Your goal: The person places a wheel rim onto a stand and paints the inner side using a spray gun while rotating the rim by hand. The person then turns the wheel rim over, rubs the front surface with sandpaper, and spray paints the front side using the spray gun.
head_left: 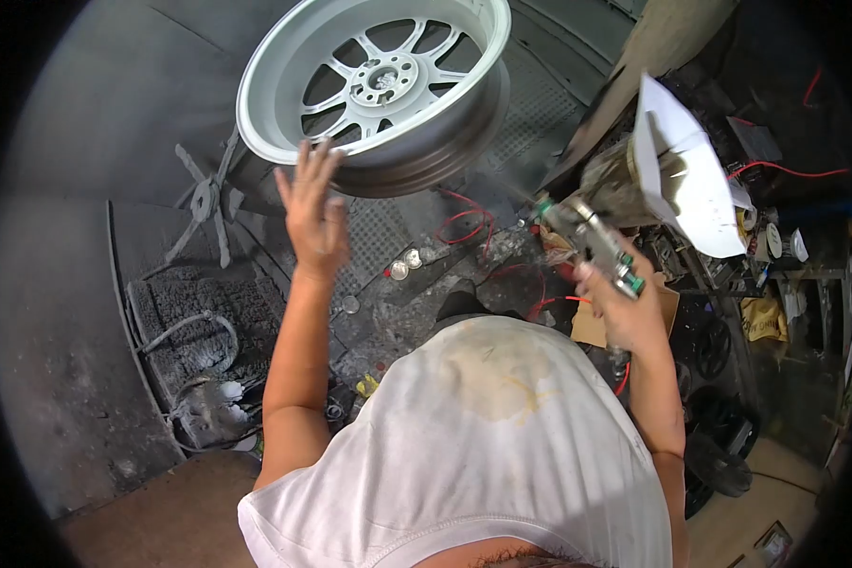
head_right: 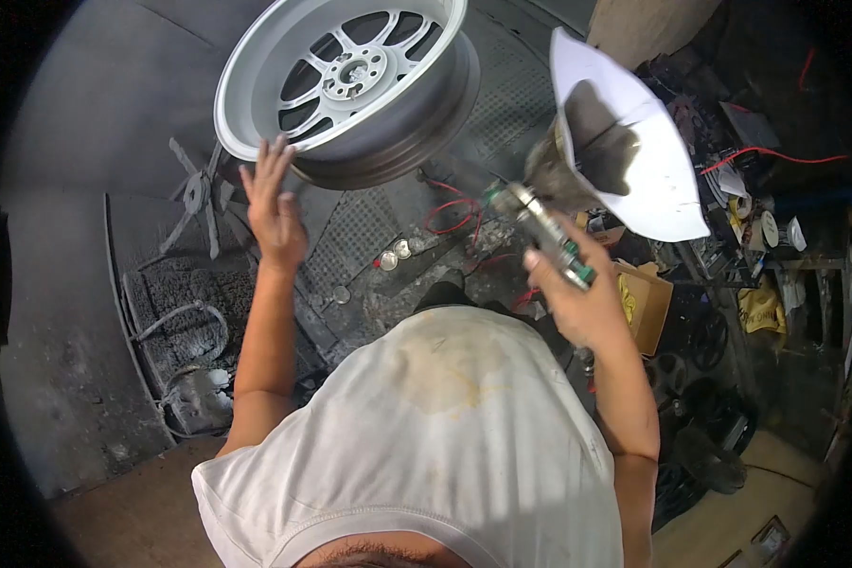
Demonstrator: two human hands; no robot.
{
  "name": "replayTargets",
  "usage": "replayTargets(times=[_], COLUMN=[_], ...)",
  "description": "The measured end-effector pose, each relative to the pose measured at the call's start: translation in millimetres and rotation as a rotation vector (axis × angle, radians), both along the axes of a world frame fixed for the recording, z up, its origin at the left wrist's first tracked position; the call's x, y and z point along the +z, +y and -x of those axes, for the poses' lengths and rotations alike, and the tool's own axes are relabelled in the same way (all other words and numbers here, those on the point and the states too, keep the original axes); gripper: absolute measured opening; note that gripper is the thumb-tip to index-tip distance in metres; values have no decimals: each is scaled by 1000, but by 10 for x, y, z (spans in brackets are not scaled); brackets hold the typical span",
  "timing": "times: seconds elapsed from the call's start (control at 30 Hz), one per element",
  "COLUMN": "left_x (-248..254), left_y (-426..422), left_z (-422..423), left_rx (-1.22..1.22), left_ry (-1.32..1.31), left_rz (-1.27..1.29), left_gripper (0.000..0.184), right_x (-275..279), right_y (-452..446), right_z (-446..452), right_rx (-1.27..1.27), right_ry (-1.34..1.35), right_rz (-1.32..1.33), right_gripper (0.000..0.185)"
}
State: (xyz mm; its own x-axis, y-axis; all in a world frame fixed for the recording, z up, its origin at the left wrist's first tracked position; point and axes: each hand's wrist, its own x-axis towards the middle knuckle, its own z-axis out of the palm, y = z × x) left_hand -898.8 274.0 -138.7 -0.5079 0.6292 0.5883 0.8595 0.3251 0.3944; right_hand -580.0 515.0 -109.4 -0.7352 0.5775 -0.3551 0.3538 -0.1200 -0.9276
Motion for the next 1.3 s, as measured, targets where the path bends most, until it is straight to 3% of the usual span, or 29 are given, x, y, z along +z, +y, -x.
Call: replayTargets(times=[0.13,0.17,0.3,0.5,0.7,0.83,0.93,0.97,1.13,1.27,1.3], left_x=[-61,-82,-171,-208,-133,-24,65,20,-202,-232,-242], left_y=[236,260,104,-202,-401,-326,-56,24,133,-19,-55], left_z=[-277,-280,-35,403,807,703,226,90,42,284,346], left_rx=[-2,33,60,-18,-64,142,8,-19,47,6,-7], left_ry=[-65,-107,-51,-56,-119,-63,4,2,0,-27,-33], left_rz=[-52,-84,-27,-90,-150,-139,-38,-20,-35,-90,-131], left_gripper=[59,60,58,58,64,63,62,62,63,60,59], right_x=[70,-31,-113,-117,-8,-46,-104,26,108,105,31], right_y=[-176,-228,-198,41,232,258,168,73,-182,-207,-180], right_z=[31,43,110,37,-11,13,15,44,-51,-33,-42], right_rx=[266,294,202,7,-112,-164,-160,-147,137,203,144], right_ry=[51,81,13,33,-7,106,-2,-97,139,163,119], right_rz=[252,57,-146,-48,-174,-376,-380,-234,212,144,10], right_gripper=[51,51,49,47,47,48,49,52,57,53,52])
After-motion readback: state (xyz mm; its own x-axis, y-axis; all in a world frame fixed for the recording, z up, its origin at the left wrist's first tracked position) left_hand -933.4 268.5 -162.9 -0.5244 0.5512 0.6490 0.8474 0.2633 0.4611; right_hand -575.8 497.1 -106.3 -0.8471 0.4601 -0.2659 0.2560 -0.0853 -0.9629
